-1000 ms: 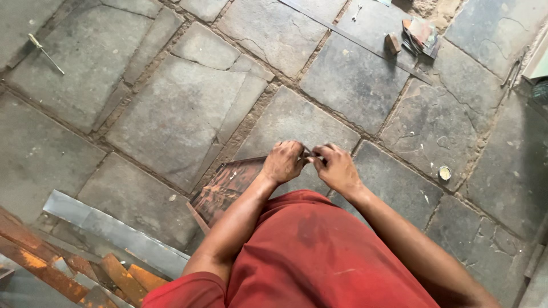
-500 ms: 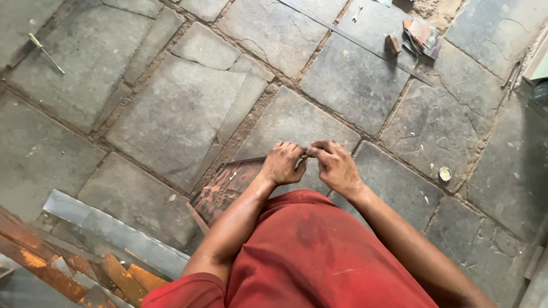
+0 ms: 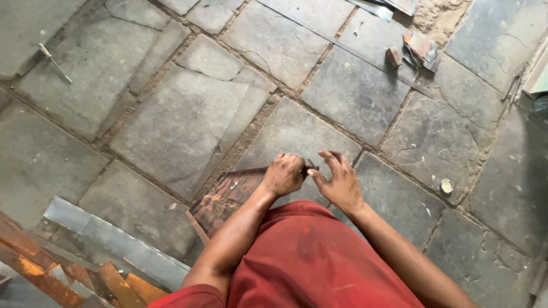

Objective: The person uses a metal file to smooth the edges of a rectangular metal sheet. They hold the sheet with one hand and file the edge with the other, repeatedly moving the file back and forth. The person also uses a hammer to tap the metal sheet at one point.

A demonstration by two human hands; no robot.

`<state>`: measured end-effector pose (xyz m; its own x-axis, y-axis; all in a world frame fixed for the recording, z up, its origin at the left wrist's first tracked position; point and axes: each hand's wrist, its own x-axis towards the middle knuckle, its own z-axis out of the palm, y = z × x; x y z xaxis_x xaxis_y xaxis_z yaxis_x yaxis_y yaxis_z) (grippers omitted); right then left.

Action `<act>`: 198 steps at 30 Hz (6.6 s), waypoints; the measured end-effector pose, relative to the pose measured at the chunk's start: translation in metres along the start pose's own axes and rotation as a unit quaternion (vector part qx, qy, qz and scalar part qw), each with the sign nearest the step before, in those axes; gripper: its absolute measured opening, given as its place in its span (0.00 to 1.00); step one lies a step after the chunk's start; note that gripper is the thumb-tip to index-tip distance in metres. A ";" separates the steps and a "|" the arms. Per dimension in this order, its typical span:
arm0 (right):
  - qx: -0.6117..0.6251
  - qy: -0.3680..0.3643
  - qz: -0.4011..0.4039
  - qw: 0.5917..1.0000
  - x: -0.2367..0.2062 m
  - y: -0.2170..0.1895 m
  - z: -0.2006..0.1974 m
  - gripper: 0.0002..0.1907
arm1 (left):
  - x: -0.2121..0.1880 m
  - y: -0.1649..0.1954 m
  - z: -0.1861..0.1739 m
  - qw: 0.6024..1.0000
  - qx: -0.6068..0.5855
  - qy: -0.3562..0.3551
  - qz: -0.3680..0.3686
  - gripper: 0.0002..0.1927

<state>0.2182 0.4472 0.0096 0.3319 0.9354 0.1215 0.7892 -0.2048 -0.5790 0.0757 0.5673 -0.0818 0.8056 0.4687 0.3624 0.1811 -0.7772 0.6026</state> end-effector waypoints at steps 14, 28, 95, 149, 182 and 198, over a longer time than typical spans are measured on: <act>0.021 -0.101 0.120 0.987 0.007 -0.003 -0.001 0.13 | 0.003 0.005 -0.004 1.000 -0.008 0.014 0.018 0.14; 0.027 -0.048 0.005 0.998 0.001 -0.007 0.011 0.14 | -0.004 -0.001 0.004 0.998 -0.004 0.056 0.029 0.12; -0.055 0.038 0.037 0.997 -0.015 0.004 -0.049 0.14 | 0.041 -0.026 0.029 0.966 -0.122 -0.149 -0.173 0.14; -0.198 -0.413 -0.618 0.639 0.256 -0.071 -0.017 0.18 | 0.064 -0.028 0.022 0.802 -0.176 0.369 -0.436 0.29; -0.169 -0.450 -0.184 0.858 0.261 -0.090 0.016 0.18 | 0.093 -0.019 -0.004 0.800 -0.009 0.505 -0.325 0.09; -0.146 -0.412 -0.354 0.827 0.254 -0.084 0.015 0.26 | 0.090 -0.020 -0.007 0.804 -0.010 0.505 -0.314 0.09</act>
<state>0.2283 0.7065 0.0776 -0.6360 0.7051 -0.3136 0.7664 0.5297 -0.3634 0.1405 0.6277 -0.0559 -0.3118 0.8761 0.3678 0.3556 -0.2514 0.9002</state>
